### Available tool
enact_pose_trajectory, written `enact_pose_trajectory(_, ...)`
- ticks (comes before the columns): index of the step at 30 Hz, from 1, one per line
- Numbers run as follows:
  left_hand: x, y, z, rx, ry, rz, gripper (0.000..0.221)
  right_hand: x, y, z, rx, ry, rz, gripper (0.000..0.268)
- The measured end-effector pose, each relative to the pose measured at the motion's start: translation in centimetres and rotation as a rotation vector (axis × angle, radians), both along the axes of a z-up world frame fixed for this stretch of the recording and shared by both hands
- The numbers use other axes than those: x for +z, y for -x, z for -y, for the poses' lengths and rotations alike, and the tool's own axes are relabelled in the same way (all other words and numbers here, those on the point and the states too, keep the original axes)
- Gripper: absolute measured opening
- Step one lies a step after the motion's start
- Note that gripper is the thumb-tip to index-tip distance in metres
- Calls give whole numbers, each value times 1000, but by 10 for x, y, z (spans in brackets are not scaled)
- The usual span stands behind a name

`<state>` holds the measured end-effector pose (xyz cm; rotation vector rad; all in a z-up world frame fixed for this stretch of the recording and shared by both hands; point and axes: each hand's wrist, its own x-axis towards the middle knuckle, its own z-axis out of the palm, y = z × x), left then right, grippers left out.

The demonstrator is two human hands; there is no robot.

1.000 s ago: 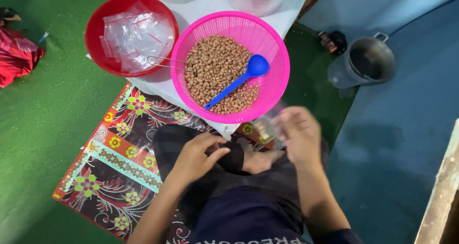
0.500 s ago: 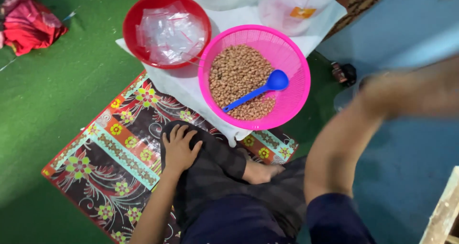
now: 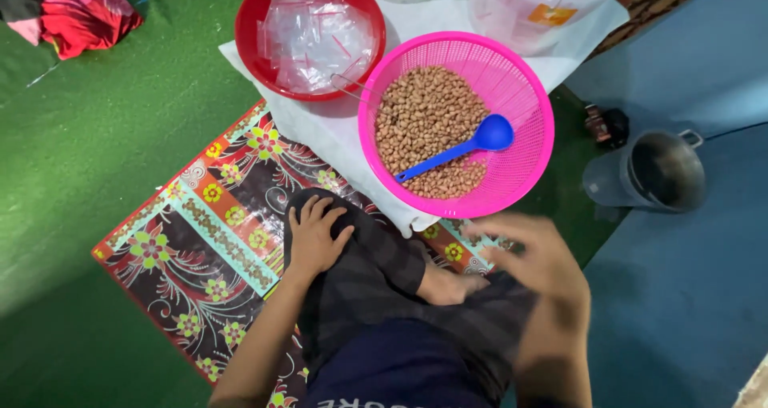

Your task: Scooping peanuts from a basket into small plastic bags using a spoon and hands while sitting on the floor.

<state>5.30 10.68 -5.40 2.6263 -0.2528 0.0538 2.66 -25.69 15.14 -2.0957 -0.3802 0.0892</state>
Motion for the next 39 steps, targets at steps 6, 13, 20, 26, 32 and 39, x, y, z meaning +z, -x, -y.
enact_pose_trajectory(6,32,-40,-18,190,512,192,19,-153,81,77,-339,-296,-622,26)
enact_pose_trajectory(13,151,-164,-33,-71,231,797,12,-326,126,88,-464,728,-637,31)
enact_pose_trajectory(20,132,-290,-47,-1,-180,165,47,-303,112,48,-473,672,-616,37)
enact_pose_trajectory(26,93,-334,-48,35,-484,-28,34,-290,123,38,-435,697,-455,29)
enact_pose_trajectory(32,85,-333,-44,66,-559,-17,22,-280,118,34,-441,659,-518,31)
enact_pose_trajectory(39,96,-329,-47,41,-527,-79,27,-286,116,34,-413,720,-547,31)
